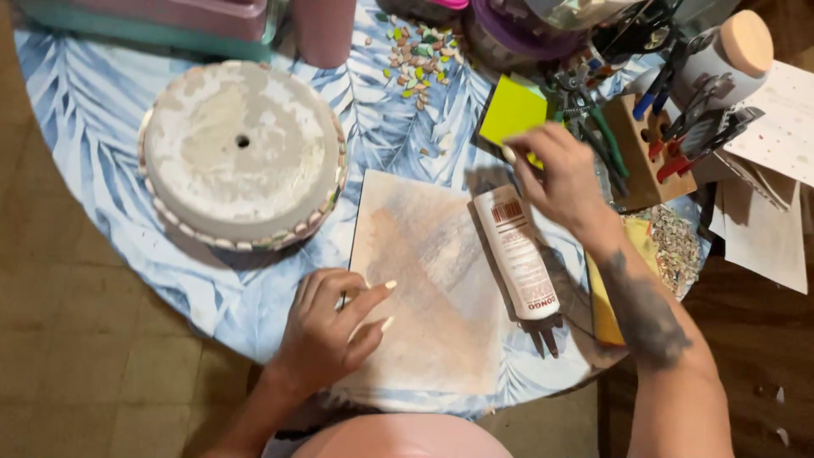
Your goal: Decorating a ceramic pot by gluing small mosaic tiles onto its surface
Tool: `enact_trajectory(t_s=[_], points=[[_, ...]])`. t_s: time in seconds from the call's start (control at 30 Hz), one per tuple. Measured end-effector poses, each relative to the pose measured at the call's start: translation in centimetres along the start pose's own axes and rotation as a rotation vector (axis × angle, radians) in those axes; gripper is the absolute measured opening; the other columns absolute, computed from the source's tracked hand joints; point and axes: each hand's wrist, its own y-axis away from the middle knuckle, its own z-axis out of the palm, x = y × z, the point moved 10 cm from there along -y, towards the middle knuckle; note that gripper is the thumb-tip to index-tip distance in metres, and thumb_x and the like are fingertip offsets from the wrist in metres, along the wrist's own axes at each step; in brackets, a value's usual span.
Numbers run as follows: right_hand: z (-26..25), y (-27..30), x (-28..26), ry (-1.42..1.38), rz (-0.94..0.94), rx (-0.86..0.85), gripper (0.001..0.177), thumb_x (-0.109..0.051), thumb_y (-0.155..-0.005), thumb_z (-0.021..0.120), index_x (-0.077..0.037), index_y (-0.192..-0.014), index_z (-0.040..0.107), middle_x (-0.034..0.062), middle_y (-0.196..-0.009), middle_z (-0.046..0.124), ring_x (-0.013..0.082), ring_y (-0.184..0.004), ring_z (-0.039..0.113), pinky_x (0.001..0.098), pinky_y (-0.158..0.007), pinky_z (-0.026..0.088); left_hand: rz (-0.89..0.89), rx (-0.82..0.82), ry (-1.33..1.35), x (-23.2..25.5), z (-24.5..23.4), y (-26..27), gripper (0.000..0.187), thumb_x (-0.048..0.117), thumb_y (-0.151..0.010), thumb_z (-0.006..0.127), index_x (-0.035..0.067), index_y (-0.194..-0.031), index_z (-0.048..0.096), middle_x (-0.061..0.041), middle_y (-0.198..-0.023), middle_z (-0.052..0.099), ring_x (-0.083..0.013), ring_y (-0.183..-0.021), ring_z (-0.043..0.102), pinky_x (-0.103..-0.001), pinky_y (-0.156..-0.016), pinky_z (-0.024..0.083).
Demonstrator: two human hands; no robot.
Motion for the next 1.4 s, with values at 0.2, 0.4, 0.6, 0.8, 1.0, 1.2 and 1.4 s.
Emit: enact_trajectory(t_s=[0.2,0.4,0.6,0.8,1.0,1.2,1.4], points=[[5.6,-7.2,5.2,0.148,0.101,-0.213,0.015,-0.013,-0.085,0.051,-0.006,-0.095,0.061,0.0127,-0.083,0.056,0.031,-0.074,0.053,0.0435,-0.054,0.044,-0.024,-0.048,0.121,-1.0,0.6,-0.2,0.024,0.017,-0.078,0.05,0.006,-0.099,0.055,-0.012,-0.087,0.046,-0.0267,-0.078,0.047,-0.038,-0.07,0.039],[8.4,-9.4,7.7,0.154,0.032,-0.185,0.015,-0.004,-0.077,0.054,-0.006,-0.089,0.062,0.0113,-0.082,0.058,0.0324,-0.068,0.056,0.0443,-0.049,0.045,-0.063,-0.049,0.234,-1.4,0.0,-0.9,0.022,0.015,-0.079,0.054,0.005,-0.098,0.055,-0.009,-0.085,0.047,-0.0243,-0.078,0.049,-0.034,-0.072,0.04],[8.3,-9.9,5.9,0.016,0.025,-0.244,0.018,0.001,-0.074,0.052,-0.001,-0.091,0.059,0.014,-0.085,0.058,0.0307,-0.069,0.056,0.0419,-0.06,0.048,-0.069,-0.083,0.265,-1.7,0.1,-1.6,0.018,0.011,-0.076,0.055,0.004,-0.093,0.056,-0.01,-0.084,0.046,-0.0236,-0.074,0.048,-0.034,-0.068,0.04],[9.2,-10.2,4.6,-0.136,-0.014,-0.245,0.009,-0.007,-0.081,0.057,-0.002,-0.088,0.061,0.0135,-0.085,0.057,0.0286,-0.068,0.057,0.0377,-0.061,0.046,-0.079,-0.065,0.267,-2.1,0.5,-1.4,0.018,0.014,-0.077,0.055,0.006,-0.093,0.057,-0.009,-0.084,0.047,-0.0228,-0.074,0.048,-0.033,-0.07,0.041],[10.5,-10.1,4.9,-0.123,-0.05,-0.208,0.009,-0.013,-0.082,0.06,-0.007,-0.088,0.061,0.011,-0.081,0.053,0.0267,-0.063,0.054,0.037,-0.057,0.044,-0.1,-0.062,0.268,-2.6,0.9,-1.0,0.019,0.013,-0.075,0.058,0.007,-0.093,0.057,-0.008,-0.085,0.047,-0.0224,-0.075,0.048,-0.033,-0.071,0.041],[11.1,-10.1,5.1,-0.068,-0.017,-0.184,0.01,-0.012,-0.083,0.057,-0.003,-0.086,0.06,0.0122,-0.082,0.053,0.0289,-0.064,0.054,0.0396,-0.054,0.045,-0.105,-0.046,0.271,-2.6,0.6,-1.3,0.019,0.011,-0.074,0.059,0.007,-0.092,0.056,-0.008,-0.084,0.046,-0.0221,-0.073,0.047,-0.033,-0.069,0.04],[9.2,-9.7,5.6,-0.578,0.327,-0.121,0.009,-0.01,-0.085,0.06,-0.004,-0.078,0.059,0.0046,-0.071,0.059,0.0085,-0.055,0.053,0.0204,-0.05,0.046,-0.097,-0.045,0.256,-2.6,0.7,-1.0,0.019,0.011,-0.073,0.056,0.007,-0.092,0.056,-0.009,-0.084,0.047,-0.0228,-0.072,0.048,-0.034,-0.068,0.039]])
